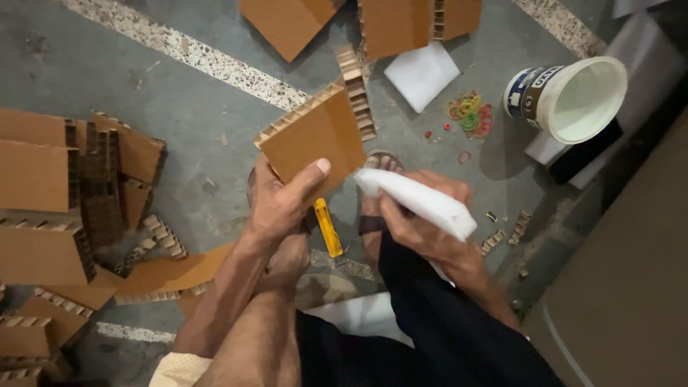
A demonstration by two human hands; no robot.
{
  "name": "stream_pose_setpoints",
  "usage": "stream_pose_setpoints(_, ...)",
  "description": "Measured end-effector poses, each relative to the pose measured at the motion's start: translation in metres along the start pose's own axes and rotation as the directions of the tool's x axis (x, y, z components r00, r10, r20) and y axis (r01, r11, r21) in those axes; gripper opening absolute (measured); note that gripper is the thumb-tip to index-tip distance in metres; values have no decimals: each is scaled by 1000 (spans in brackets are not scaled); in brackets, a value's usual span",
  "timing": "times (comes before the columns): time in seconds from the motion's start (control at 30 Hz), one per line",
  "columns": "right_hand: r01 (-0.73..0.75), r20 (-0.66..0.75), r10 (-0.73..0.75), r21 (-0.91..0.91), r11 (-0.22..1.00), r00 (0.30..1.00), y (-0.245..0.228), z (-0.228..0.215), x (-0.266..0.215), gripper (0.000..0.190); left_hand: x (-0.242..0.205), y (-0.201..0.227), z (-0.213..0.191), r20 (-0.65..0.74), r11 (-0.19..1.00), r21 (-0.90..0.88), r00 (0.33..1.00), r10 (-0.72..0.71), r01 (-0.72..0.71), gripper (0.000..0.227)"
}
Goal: The person applies glue to the edges of small cardboard pieces using a white tube and then presses them together. They secure the glued cardboard pieces with rubber bands and place the finished items on a pile on the floor.
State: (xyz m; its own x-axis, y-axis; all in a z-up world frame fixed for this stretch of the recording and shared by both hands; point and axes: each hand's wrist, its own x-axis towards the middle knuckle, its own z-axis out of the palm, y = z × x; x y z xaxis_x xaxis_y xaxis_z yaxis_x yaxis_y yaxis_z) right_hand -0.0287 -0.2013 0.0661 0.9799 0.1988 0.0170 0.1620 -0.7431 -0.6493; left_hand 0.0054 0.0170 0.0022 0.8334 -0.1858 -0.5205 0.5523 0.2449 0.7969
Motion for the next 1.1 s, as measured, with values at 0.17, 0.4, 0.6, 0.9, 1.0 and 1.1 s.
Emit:
stream_pose_setpoints(0.17,-415,8,415,61,908,910,21,3,-26,27,21,24,-25,-64,971,-234,997,41,-55,43)
stream_pose_setpoints(0.4,-528,-189,511,-48,848,838,57,-18,-40,28,64,13,-112,-407,842,281,737,539,-461,88)
stream_pose_setpoints(0.6,-629,-380,528,-223,745,759,131,-58,-73,34,-18,-43,-166,-84,116,993,798,597,18,71)
stream_pose_setpoints(0.9,-555,-488,641,330,763,592,252,-113,-89,35,-109,-41,-227,60,-113,993,644,763,41,32)
stream_pose_setpoints(1.0,-655,-408,663,185,733,628,271,-124,-85,31,-112,-29,-275,-47,-324,848,668,743,420,74)
stream_pose_setpoints(1.1,-620,-353,668,254,742,655,284,-126,-89,34,-118,-25,-298,-251,-314,765,709,659,562,99)
